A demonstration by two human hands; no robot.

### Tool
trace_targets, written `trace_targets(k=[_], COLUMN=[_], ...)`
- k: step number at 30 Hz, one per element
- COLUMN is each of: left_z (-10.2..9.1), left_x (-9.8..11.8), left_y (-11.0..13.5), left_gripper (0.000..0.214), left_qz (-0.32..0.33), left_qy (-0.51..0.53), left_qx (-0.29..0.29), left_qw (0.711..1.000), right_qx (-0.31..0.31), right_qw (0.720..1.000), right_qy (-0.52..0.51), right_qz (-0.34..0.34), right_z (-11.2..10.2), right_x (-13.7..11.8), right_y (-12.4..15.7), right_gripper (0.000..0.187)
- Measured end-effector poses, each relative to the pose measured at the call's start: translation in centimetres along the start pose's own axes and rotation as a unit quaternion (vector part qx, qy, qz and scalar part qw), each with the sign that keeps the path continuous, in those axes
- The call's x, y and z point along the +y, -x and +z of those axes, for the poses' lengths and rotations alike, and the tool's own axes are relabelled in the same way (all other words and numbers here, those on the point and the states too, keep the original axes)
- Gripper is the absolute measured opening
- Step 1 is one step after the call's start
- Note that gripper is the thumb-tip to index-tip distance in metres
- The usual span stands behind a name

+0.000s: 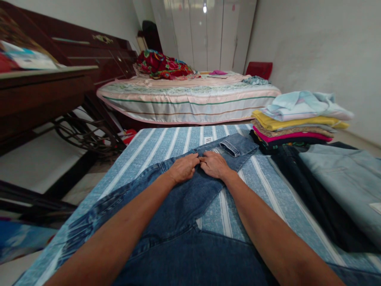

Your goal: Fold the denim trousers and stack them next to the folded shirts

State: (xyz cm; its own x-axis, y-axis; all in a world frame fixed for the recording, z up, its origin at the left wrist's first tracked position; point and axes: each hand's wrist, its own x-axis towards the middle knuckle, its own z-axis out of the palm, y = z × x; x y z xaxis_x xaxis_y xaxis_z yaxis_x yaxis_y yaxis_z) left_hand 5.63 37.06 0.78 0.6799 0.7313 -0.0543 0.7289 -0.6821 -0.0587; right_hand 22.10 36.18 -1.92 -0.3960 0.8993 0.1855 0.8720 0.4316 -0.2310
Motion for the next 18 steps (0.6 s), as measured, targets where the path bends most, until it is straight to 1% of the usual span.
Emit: trace_targets(k=[3, 8, 10, 12, 15, 18], left_z=[0.1, 0.7, 0.7, 0.6, 0.3, 0.1], left_x=[-0.3, -1.1, -1.2, -1.0, -0.4, 0.2], left_y=[0.1, 0.3, 0.5, 0.5, 0.2, -0.3], left_gripper=[0.035, 0.029, 0.028, 0.025, 0.016, 0.015], left_qz=[0.006, 0.022, 0.019, 0.001, -0.025, -0.032], left_qy=[0.001, 0.028, 0.042, 0.039, 0.011, -0.007], left_qx=[0.010, 0.044, 0.062, 0.072, 0.064, 0.058], left_qw=[1.000, 0.998, 0.997, 0.997, 0.998, 0.998], right_qx=[0.008, 0.017, 0.018, 0.019, 0.018, 0.016], right_qw=[1.000, 1.000, 0.999, 0.999, 0.999, 0.999], right_qy=[-0.008, -0.023, -0.030, -0.035, -0.040, -0.040], right_qz=[0.006, 0.007, 0.007, 0.009, 0.011, 0.010], right_z=[0.2, 0.7, 0.8, 1.0, 1.0, 0.9], right_x=[0.0, 0.3, 0.5, 0.7, 0.8, 0.8], right_y=[-0.1, -0.3, -0.4, -0.5, -0.5, -0.5], right_gripper=[0.040, 0.035, 0.034, 0.034, 0.034, 0.034])
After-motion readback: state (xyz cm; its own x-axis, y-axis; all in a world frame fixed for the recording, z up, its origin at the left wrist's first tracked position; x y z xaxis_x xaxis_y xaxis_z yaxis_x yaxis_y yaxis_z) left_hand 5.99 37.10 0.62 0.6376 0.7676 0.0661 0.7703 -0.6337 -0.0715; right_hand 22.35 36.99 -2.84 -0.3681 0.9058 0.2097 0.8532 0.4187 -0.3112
